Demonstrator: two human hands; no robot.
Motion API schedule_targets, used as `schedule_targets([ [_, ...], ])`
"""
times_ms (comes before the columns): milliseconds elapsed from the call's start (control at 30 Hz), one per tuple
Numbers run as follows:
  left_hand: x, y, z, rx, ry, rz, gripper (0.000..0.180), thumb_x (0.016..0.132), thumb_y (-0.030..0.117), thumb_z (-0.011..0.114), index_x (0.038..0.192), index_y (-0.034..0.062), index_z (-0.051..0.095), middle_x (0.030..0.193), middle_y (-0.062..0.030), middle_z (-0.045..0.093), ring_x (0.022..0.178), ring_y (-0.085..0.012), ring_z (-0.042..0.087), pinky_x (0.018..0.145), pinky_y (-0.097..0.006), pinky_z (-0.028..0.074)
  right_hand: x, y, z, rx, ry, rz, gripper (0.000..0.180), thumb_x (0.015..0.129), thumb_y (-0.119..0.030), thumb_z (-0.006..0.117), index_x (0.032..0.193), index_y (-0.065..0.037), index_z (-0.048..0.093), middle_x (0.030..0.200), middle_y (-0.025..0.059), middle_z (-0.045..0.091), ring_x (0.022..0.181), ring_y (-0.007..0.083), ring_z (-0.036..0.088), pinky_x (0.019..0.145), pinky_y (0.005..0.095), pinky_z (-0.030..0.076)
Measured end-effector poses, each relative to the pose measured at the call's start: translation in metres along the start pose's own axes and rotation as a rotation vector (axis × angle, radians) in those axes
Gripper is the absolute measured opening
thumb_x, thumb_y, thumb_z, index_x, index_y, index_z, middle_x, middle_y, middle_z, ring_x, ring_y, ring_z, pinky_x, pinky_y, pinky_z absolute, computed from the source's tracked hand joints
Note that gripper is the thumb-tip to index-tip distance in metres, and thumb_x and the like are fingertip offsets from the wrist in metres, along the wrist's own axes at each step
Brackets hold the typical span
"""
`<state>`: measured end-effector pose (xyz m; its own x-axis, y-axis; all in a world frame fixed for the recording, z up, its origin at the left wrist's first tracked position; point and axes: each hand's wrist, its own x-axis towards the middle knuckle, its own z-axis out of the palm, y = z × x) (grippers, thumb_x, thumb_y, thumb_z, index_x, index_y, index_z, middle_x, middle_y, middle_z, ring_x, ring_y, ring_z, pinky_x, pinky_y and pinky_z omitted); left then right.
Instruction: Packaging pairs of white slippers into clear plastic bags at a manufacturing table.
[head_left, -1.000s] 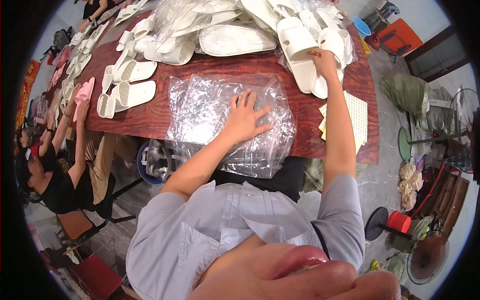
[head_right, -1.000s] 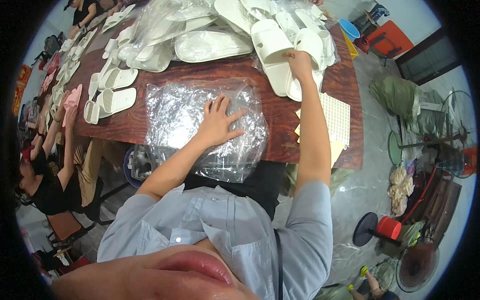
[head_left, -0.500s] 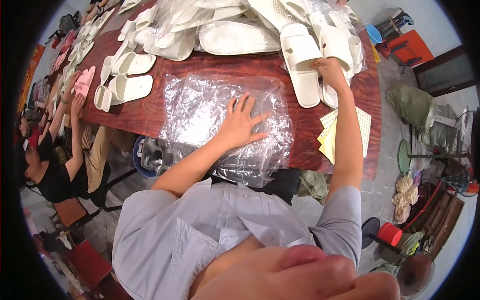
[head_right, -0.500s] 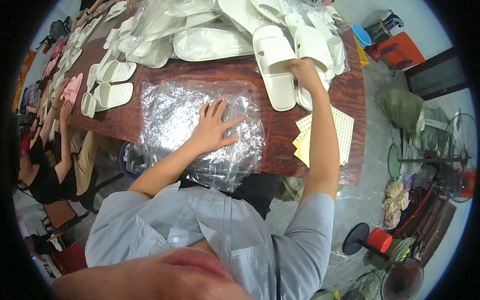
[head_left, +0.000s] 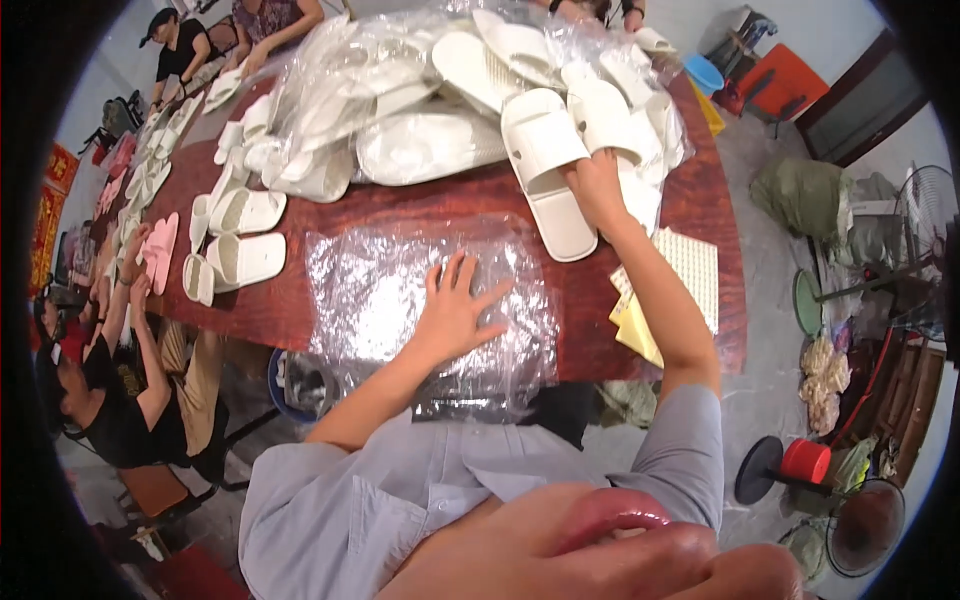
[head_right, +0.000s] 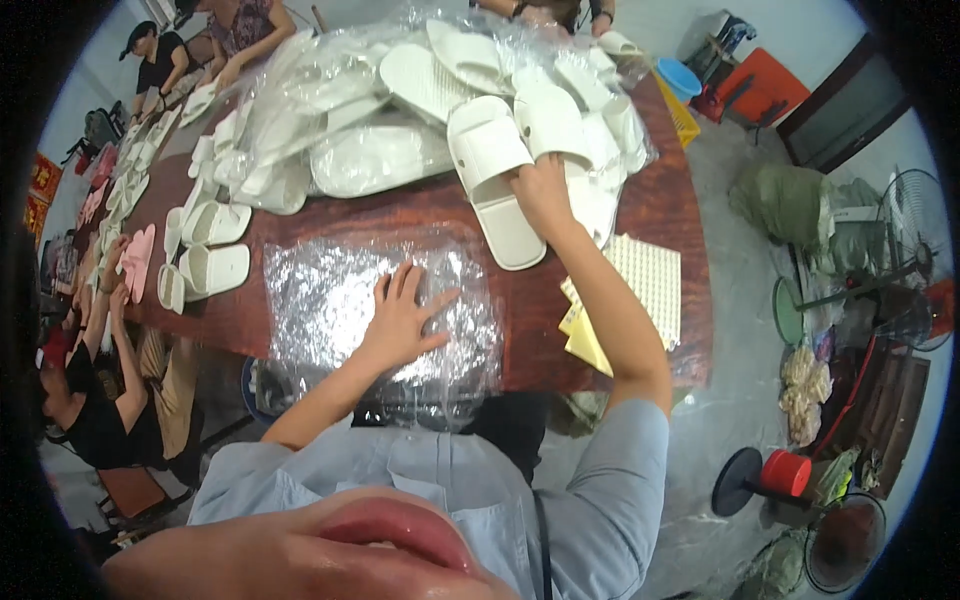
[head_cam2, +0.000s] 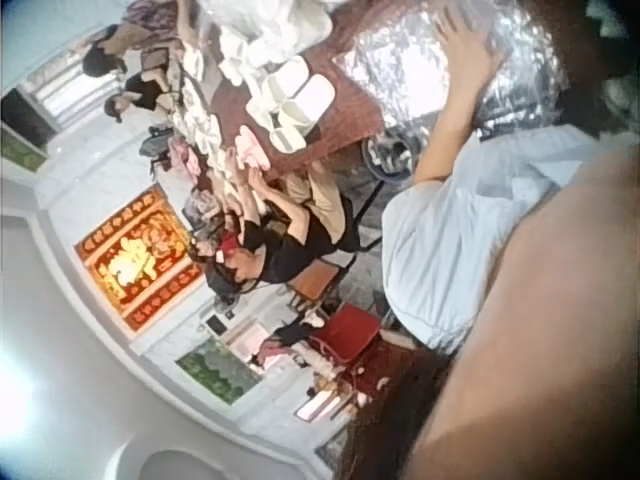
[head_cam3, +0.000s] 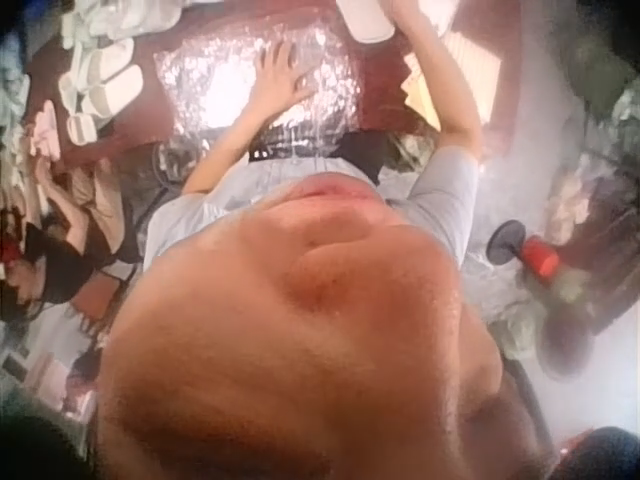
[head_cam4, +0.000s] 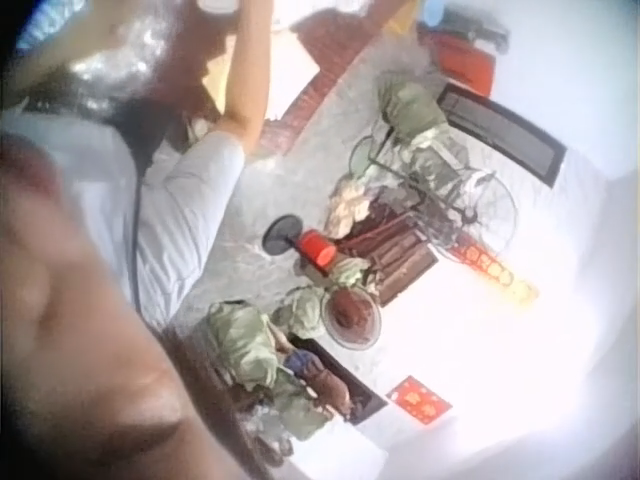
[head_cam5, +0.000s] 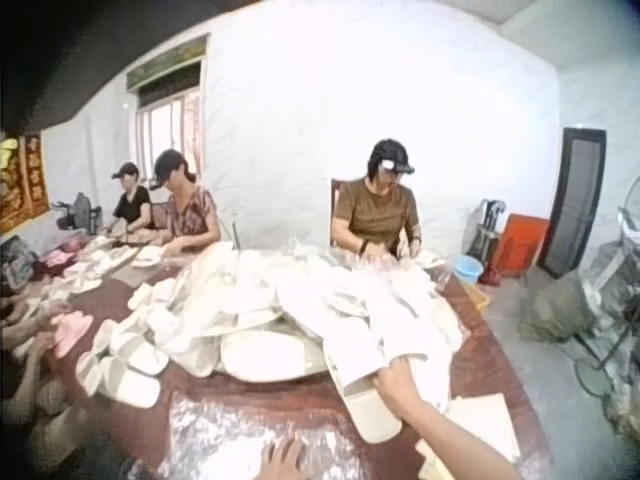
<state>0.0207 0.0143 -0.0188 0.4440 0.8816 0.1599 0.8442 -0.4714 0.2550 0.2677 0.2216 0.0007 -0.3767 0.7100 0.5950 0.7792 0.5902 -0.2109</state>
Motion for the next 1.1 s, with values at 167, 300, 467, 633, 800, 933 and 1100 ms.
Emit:
schedule_targets([
  [167,-0.003,-0.001,0.000,-0.002,0.003,0.009,0.067,0.077,0.049,0.071,0.139,0.0315,0.051,0.139,-0.0280,0.036,0.137,-0.0451,0.026,0.108,-0.063,0.019,0.053,0.035,-0.044,0.054,0.204,0.088,0.024,0.071,-0.009,0.063,0.080,0.013,0.065,0.101,0.0364,0.057,0.101,0.0503,0.050,0.091,0.0546,0.038],
  [300,0.000,-0.001,-0.003,0.007,-0.012,0.013,0.067,0.077,0.048,0.072,0.139,0.0311,0.051,0.140,-0.0267,0.035,0.136,-0.0453,0.028,0.108,-0.063,0.019,0.127,0.084,-0.079,-0.158,0.231,0.229,0.032,0.084,-0.024,0.062,0.083,0.008,0.067,0.092,0.0335,0.061,0.091,0.0490,0.057,0.084,0.0553,0.042],
  [467,-0.002,-0.004,0.006,-0.003,0.025,-0.007,0.067,0.075,0.048,0.072,0.137,0.0321,0.053,0.139,-0.0248,0.037,0.136,-0.0456,0.029,0.107,-0.064,0.019,0.186,0.120,-0.079,-0.302,0.176,0.393,0.052,0.091,-0.047,0.053,0.101,0.002,0.069,0.105,0.0314,0.062,0.103,0.0473,0.058,0.092,0.0550,0.042],
  [633,-0.001,0.000,0.005,-0.012,0.008,0.009,0.067,0.076,0.051,0.070,0.139,0.0332,0.052,0.140,-0.0255,0.037,0.137,-0.0456,0.027,0.107,-0.064,0.019,0.212,0.147,-0.069,-0.339,0.021,0.610,0.062,0.092,-0.057,0.049,0.118,-0.004,0.066,0.125,0.0271,0.058,0.121,0.0432,0.051,0.102,0.0542,0.037],
  [800,-0.002,-0.001,0.008,-0.007,-0.015,-0.011,0.071,0.078,0.055,0.067,0.143,0.0351,0.045,0.142,-0.0270,0.035,0.138,-0.0452,0.025,0.107,-0.065,0.018,0.227,0.155,-0.044,-0.310,-0.028,0.670,0.063,0.092,-0.059,0.048,0.122,-0.006,0.064,0.129,0.0260,0.056,0.125,0.0426,0.050,0.103,0.0560,0.035],
  [933,-0.004,0.001,0.005,-0.010,-0.018,-0.014,0.073,0.077,0.054,0.069,0.143,0.0351,0.046,0.142,-0.0276,0.035,0.139,-0.0461,0.024,0.106,-0.066,0.019,0.231,0.157,-0.027,-0.311,-0.064,0.679,0.064,0.092,-0.060,0.048,0.124,-0.006,0.063,0.130,0.0251,0.056,0.126,0.0428,0.049,0.103,0.0572,0.035],
  [1100,-0.002,0.000,0.000,-0.041,-0.018,0.011,0.074,0.075,0.048,0.073,0.143,0.0345,0.046,0.140,-0.0265,0.036,0.137,-0.0467,0.027,0.104,-0.066,0.022,0.235,0.162,-0.015,-0.296,-0.063,0.675,0.065,0.091,-0.062,0.047,0.124,-0.007,0.063,0.130,0.0257,0.055,0.125,0.0432,0.049,0.103,0.0576,0.035],
])
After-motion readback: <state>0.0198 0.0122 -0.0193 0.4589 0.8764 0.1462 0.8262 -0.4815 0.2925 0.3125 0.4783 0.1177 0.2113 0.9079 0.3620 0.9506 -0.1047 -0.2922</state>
